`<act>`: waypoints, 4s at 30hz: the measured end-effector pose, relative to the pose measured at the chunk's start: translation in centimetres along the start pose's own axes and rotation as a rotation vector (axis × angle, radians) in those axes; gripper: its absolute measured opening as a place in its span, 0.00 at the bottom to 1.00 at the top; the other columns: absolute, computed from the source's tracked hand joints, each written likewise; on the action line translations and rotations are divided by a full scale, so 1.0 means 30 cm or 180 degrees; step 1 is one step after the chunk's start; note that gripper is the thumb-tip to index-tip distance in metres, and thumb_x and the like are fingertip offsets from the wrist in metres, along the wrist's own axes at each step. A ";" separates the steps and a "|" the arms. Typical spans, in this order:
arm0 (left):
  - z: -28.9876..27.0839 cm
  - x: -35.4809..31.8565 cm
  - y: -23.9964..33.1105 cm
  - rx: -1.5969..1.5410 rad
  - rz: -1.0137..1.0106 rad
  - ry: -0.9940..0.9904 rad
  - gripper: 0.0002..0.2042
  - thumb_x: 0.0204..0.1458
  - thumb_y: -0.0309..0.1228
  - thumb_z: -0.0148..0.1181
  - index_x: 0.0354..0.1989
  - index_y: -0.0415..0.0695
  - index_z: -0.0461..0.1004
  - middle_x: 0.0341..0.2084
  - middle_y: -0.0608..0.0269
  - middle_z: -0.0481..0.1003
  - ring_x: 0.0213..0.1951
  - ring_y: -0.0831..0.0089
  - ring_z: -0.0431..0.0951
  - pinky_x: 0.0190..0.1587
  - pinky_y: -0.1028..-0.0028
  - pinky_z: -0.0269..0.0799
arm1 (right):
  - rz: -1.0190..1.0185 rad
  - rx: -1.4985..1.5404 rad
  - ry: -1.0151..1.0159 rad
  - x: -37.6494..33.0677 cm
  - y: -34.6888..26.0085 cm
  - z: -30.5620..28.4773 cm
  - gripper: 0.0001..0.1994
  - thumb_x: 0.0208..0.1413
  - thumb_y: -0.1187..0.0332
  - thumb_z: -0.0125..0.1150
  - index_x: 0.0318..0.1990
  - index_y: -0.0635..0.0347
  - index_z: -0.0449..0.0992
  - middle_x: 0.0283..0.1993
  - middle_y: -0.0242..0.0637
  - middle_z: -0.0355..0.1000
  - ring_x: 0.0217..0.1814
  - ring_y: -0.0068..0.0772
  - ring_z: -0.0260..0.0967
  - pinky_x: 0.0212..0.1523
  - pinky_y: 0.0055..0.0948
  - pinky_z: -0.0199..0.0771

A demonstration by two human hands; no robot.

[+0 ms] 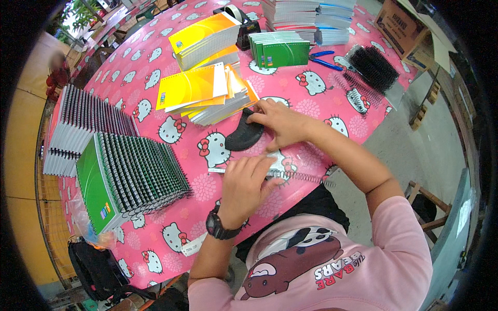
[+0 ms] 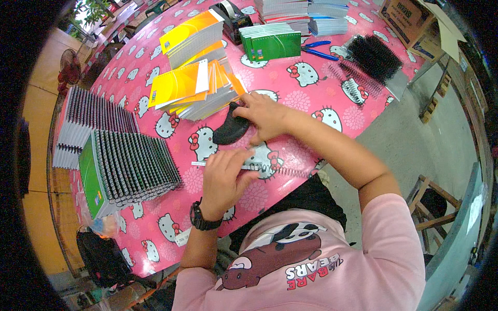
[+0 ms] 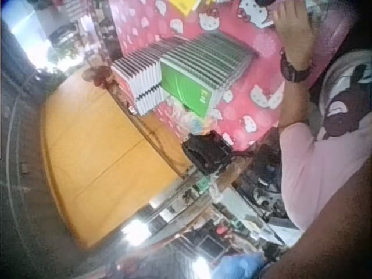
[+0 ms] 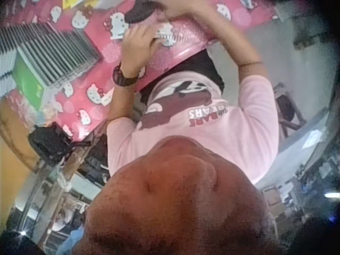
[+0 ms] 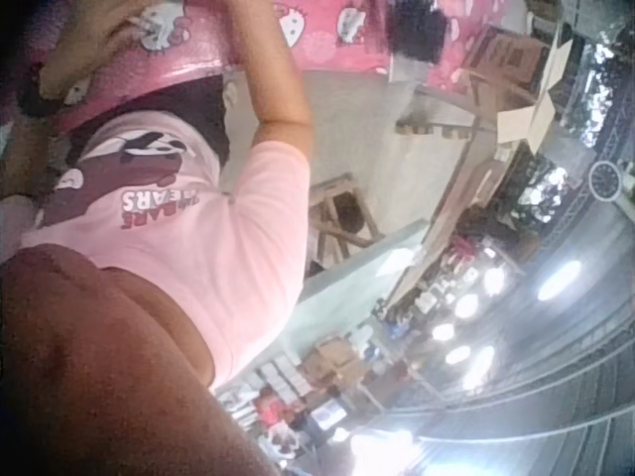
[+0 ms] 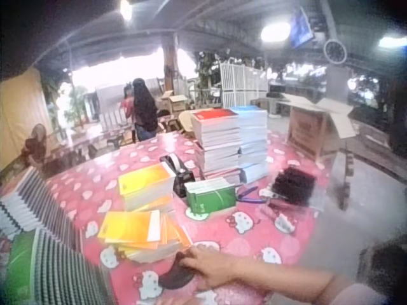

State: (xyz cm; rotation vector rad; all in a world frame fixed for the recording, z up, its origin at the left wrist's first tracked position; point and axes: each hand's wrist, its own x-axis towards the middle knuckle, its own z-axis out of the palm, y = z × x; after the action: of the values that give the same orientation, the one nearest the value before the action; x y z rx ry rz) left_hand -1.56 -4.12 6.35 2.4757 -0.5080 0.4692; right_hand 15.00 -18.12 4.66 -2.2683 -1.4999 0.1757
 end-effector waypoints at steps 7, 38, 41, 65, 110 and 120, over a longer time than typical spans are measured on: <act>-0.016 0.005 0.000 -0.0132 0.0138 0.0018 0.13 0.41 0.37 0.64 0.33 0.44 0.73 0.40 0.59 0.72 0.38 0.62 0.72 0.40 0.66 0.64 | 0.0130 -0.0124 0.0844 0.018 -0.028 0.149 0.31 0.29 0.56 0.69 0.47 0.55 0.68 0.59 0.53 0.56 0.55 0.54 0.57 0.51 0.45 0.61; -0.018 -0.026 -0.092 0.0340 -0.0286 0.0403 0.23 0.31 0.44 0.70 0.37 0.48 0.73 0.29 0.67 0.71 0.41 0.69 0.70 0.57 0.53 0.44 | 0.0208 0.2946 0.0059 -0.220 -0.164 -0.050 0.32 0.39 0.41 0.61 0.41 0.63 0.78 0.49 0.52 0.70 0.55 0.45 0.64 0.58 0.40 0.57; -0.016 -0.034 -0.091 0.0516 -0.0486 0.1208 0.42 0.27 0.45 0.74 0.55 0.44 0.63 0.45 0.58 0.68 0.49 0.64 0.68 0.58 0.55 0.49 | 0.1079 0.2110 0.0359 -0.188 -0.114 -0.050 0.34 0.38 0.39 0.61 0.42 0.63 0.78 0.52 0.54 0.68 0.55 0.47 0.64 0.59 0.41 0.56; 0.081 -0.123 -0.216 -0.3092 -0.1748 0.0634 0.19 0.43 0.23 0.67 0.36 0.45 0.59 0.29 0.70 0.65 0.33 0.81 0.66 0.37 0.79 0.65 | 0.0483 0.4074 0.0440 -0.114 -0.110 0.012 0.23 0.50 0.57 0.61 0.47 0.67 0.74 0.46 0.42 0.72 0.45 0.31 0.69 0.49 0.30 0.67; 0.073 -0.124 -0.254 -0.3460 -0.1427 0.0462 0.11 0.48 0.28 0.63 0.34 0.42 0.66 0.28 0.71 0.69 0.33 0.82 0.68 0.39 0.78 0.65 | 0.0244 0.2665 -0.0183 -0.083 -0.080 -0.058 0.21 0.47 0.55 0.64 0.41 0.64 0.78 0.50 0.46 0.71 0.52 0.37 0.67 0.54 0.33 0.63; 0.057 -0.116 -0.243 -0.3110 -0.1357 0.0329 0.11 0.49 0.25 0.62 0.35 0.44 0.63 0.32 0.70 0.65 0.36 0.83 0.64 0.40 0.80 0.63 | 0.0065 0.3722 -0.0212 -0.041 -0.103 -0.041 0.23 0.43 0.53 0.66 0.42 0.62 0.78 0.49 0.51 0.71 0.57 0.41 0.64 0.57 0.36 0.60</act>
State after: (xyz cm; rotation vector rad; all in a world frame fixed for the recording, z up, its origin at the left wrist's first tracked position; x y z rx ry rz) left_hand -0.92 1.35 0.22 1.5345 -0.0952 0.1122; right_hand 12.28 -18.54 6.87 -1.3141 -0.9549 0.8731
